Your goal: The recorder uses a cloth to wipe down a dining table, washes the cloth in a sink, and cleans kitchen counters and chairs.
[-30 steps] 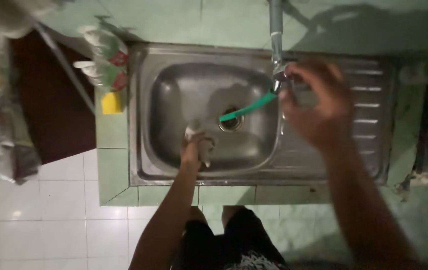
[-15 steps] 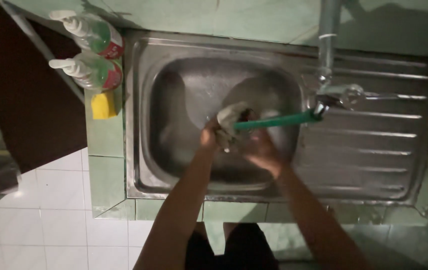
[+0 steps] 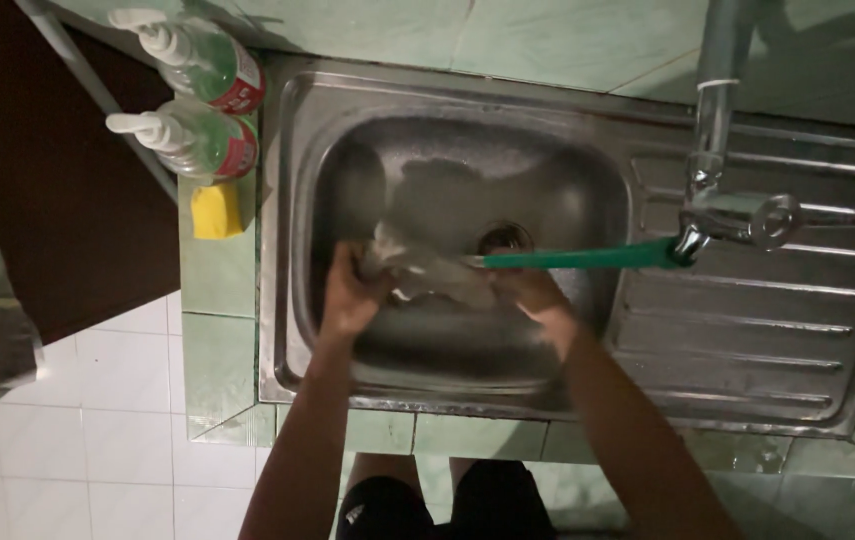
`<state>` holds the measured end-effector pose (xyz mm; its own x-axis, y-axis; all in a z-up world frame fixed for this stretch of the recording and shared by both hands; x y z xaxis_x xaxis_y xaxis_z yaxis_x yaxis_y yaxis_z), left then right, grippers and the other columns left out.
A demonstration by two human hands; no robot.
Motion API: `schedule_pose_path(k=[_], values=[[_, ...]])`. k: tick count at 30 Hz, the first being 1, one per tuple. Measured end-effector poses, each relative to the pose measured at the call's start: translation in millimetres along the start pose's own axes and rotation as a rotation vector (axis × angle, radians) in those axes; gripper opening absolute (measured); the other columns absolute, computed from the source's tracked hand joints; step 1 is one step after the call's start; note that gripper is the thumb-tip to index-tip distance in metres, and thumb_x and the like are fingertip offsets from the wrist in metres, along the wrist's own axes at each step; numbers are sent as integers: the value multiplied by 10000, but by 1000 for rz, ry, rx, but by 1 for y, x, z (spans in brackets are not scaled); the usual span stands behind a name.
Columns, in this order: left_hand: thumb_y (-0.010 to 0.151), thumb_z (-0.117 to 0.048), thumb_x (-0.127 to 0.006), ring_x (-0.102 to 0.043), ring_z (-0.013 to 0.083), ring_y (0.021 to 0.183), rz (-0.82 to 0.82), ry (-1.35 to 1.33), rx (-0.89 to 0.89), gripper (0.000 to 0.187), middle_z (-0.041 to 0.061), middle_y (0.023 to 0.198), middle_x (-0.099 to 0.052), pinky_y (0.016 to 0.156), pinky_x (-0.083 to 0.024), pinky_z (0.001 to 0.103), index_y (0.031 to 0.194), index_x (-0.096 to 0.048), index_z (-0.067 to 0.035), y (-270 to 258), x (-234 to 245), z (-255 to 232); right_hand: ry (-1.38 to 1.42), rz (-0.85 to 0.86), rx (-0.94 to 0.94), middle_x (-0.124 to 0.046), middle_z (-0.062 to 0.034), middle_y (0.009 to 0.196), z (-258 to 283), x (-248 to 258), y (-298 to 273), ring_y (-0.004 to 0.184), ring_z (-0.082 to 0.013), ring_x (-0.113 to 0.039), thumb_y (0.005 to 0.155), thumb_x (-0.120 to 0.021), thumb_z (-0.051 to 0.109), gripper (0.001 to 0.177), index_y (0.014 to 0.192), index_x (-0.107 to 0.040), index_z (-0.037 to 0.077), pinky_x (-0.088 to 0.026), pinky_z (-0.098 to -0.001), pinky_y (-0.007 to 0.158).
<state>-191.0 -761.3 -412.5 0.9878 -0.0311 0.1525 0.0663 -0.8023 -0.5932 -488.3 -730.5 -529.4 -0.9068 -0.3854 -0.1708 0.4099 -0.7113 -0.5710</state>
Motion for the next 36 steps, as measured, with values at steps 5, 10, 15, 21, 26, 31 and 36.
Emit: schedule_pose_path(k=[5,10,15,21,26,31,36], values=[[868,42,-706,-698,303,947,307,-175,-130,403,152,1113,-606,699,-618,441,1158,-458,-87,0,-49,-29,-276,-281,-22,-617,-49,930,64,-5,-30,825,-179,-588,973,-660,154,119,1071,-639,89,-485,-327,700],[830,105,-672,-617,294,1176,718,-466,-357,539,99,1264,-554,898,-621,394,1305,-480,-63,-16,-122,-24,31,5,422,-677,-115,1080,153,-82,-26,959,-254,-688,760,-881,175,557,1213,-571,76,-593,-418,795],[1157,-76,-585,-609,239,1000,611,-1209,-138,140,107,1034,-581,934,-578,354,1108,-558,53,19,-83,87,301,118,275,-609,-118,1274,126,-97,-8,1159,-267,-626,852,-799,189,592,1359,-505,101,-570,-465,960],[846,-109,-763,-689,297,839,-3,243,-320,450,89,887,-697,766,-575,480,1223,-547,7,-32,20,-43,737,136,289,-637,-143,1242,58,-64,50,1125,-298,-645,1069,-659,251,350,1343,-559,58,-569,-467,924],[757,-173,-866,-682,384,974,62,580,-247,1020,227,1152,-667,843,-558,462,1554,-245,-34,-17,-45,-17,979,82,225,-641,-124,1271,38,-88,59,1139,-280,-646,1113,-567,296,341,1368,-570,69,-558,-435,958],[807,-122,-671,-706,320,1092,126,-70,-214,822,186,1303,-670,897,-615,447,1572,-372,-91,40,-96,109,391,-63,340,-561,-102,1384,71,-80,22,1238,-244,-570,959,-663,135,545,1466,-482,52,-483,-385,1047],[1000,-362,-559,-536,382,1302,318,-1030,283,594,226,1463,-535,1101,-460,526,1493,-484,-40,34,-142,141,-314,-2,593,-634,-115,1310,139,-76,-13,1208,-262,-626,881,-791,231,591,1393,-533,87,-499,-424,1080]])
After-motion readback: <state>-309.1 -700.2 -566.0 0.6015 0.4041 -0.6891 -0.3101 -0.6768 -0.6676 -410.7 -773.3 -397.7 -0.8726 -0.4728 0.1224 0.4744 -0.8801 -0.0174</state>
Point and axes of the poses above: each hand's wrist, its own y-axis towards the middle knuckle, its own x-axis out of the back of the hand, z = x × y, the point moved 10 cm from there along y, towards the middle knuckle
